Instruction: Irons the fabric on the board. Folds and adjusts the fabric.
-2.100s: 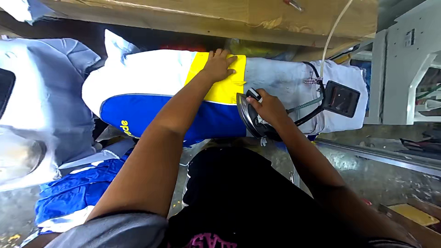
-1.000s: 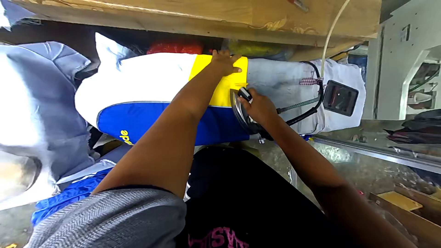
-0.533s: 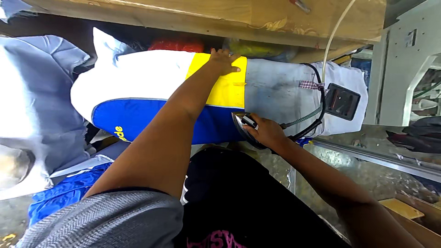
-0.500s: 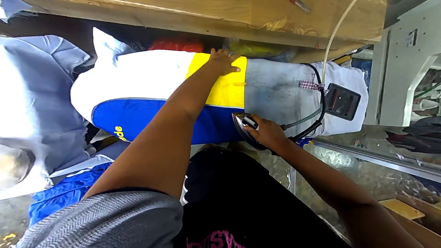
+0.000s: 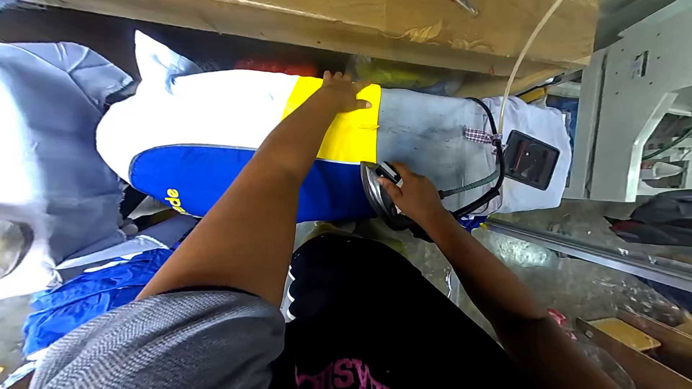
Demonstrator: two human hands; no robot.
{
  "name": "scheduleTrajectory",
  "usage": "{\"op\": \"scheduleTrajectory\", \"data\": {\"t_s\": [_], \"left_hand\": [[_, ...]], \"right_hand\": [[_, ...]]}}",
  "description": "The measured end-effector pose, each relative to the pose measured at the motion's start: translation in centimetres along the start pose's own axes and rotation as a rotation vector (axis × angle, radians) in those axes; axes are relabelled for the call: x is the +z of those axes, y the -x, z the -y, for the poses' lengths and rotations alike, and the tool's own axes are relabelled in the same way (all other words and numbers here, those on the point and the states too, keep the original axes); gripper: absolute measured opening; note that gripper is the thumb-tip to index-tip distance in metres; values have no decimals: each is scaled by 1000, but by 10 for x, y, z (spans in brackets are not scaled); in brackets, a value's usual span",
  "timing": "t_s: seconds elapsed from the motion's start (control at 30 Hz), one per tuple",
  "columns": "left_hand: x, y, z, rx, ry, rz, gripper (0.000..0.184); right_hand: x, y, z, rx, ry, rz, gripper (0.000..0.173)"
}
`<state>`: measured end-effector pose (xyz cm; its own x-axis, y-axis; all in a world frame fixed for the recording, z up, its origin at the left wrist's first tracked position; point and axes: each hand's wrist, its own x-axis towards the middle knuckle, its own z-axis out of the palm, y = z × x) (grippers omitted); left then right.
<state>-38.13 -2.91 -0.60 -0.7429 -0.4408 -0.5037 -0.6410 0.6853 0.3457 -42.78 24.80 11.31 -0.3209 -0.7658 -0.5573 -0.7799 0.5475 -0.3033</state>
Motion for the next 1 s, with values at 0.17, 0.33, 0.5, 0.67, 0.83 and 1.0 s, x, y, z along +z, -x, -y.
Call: {"op": "scheduleTrajectory", "data": {"t_s": [0.17,0.33,0.5,0.67,0.83,1.0], "left_hand": [[-1,-1,2,-10,-1,4,73],[1,-2,3,1,21,-7,72],[3,-4,3,8,13,-9,72],[1,-4,4,-1,5,-1,72],[1,-3,4,7,45,-9,71],[0,-3,3,7,32,-2,72]], "right_hand": [[-9,-33,27,42,24,10,55],[-7,-27,23,49,52,31,57],[-14,-38,30,94,13,31,55],[-5,-27,27,54,65,31,55],[-13,-36,35,80,49,30,55],[-1,-21,23,-40,87,3,56]]}}
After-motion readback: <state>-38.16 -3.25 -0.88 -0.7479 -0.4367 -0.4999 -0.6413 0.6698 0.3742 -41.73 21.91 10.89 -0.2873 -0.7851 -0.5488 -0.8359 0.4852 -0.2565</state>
